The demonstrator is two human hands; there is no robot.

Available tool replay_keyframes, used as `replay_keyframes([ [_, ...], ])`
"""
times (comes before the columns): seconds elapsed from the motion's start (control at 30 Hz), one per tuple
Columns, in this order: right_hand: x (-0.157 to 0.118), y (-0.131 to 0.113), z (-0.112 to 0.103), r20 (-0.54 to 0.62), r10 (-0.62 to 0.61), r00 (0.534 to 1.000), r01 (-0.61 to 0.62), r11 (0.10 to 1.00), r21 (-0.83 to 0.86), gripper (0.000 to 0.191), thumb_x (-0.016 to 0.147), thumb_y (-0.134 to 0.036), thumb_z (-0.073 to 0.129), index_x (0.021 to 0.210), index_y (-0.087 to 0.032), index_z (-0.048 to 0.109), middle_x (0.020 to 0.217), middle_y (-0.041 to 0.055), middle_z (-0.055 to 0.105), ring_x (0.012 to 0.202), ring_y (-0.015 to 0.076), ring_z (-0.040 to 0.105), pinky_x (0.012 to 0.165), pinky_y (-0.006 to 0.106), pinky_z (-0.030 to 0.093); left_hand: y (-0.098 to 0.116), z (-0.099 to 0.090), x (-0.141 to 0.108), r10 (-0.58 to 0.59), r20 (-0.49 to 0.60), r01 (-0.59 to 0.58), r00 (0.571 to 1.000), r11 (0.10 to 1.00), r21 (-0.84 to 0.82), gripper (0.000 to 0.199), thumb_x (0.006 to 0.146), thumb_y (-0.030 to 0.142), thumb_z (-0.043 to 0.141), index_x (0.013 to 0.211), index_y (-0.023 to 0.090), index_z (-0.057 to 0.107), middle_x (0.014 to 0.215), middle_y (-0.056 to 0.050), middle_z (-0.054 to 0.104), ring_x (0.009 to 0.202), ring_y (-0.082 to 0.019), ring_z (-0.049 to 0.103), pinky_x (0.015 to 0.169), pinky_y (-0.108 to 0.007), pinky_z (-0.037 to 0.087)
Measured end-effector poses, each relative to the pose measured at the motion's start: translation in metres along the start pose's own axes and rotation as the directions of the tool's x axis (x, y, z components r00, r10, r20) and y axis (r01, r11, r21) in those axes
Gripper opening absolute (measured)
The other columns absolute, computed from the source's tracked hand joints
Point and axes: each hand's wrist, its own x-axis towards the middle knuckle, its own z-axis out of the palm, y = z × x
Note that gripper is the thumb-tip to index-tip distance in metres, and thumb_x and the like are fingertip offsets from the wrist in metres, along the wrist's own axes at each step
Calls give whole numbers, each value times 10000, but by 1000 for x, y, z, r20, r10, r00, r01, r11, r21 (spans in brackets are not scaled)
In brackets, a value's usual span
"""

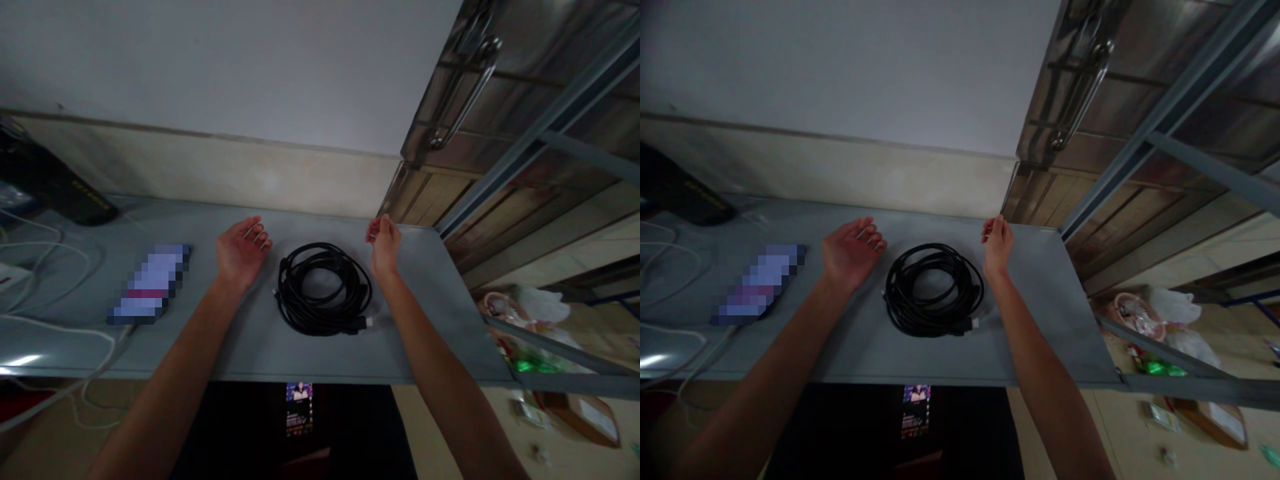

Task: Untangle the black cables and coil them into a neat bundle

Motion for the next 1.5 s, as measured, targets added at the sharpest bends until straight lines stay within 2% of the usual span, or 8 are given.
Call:
replay_keyframes([
  [0.23,-1,-3,2,-8,-8,1000,8,1000,17,634,995,-882,593,851,-264,604,797,3,632,675,147,583,560,267,457,-1,-1,1,-10,7,10,1000,1000,-17,93,859,234,760,949,215,751,827,-27,654,704,-149,607,656,-286,544],
  [0.5,0,0,1,25,-19,999,20,999,-44,672,996,-927,529,865,-271,594,818,12,644,694,159,601,580,285,471,-2,-2,3,9,21,-10,1000,1000,23,106,858,272,766,950,226,741,826,-30,660,701,-163,607,674,-310,544],
  [0.73,0,0,-1,53,-37,998,40,998,-58,669,1015,-924,505,872,-277,600,805,12,636,694,169,611,596,305,483,-1,-1,1,4,19,-4,1000,1000,-12,88,862,228,755,949,225,752,829,-35,664,715,-166,601,670,-316,547],
  [0.97,-1,-2,1,17,-56,998,56,998,-7,669,997,-911,579,832,-264,624,776,6,634,669,156,589,577,292,464,0,0,1,0,2,0,1000,1000,16,74,868,256,743,938,235,750,817,-33,669,696,-172,610,667,-320,547],
  [1.23,-2,-5,3,2,-71,997,71,996,-46,675,1040,-896,522,821,-264,606,781,9,642,677,160,585,593,298,455,0,1,0,-13,-1,13,1000,999,-36,112,857,232,769,965,203,753,814,-16,671,692,-148,620,661,-291,543],
  [1.33,-5,-11,4,2,-132,991,132,984,-118,706,1062,-902,467,813,-255,600,751,-6,610,672,157,564,629,309,448,0,3,-1,-28,-24,27,999,997,-69,118,854,215,760,968,185,757,802,-13,657,681,-143,610,637,-282,534],
  [1.4,-10,-22,5,16,-219,976,218,957,-189,692,1102,-858,438,822,-248,607,751,-11,602,694,160,566,682,324,458,0,3,0,-32,-22,31,999,997,-76,113,863,210,752,971,178,761,802,-16,651,683,-144,610,631,-281,536],
  [1.5,-28,-52,7,143,-394,908,419,860,-292,584,1171,-730,442,882,-251,610,818,-1,644,782,177,607,786,350,484,0,2,0,-26,-4,26,1000,997,-79,110,871,211,759,973,170,766,821,-19,650,689,-137,613,639,-276,544],
])
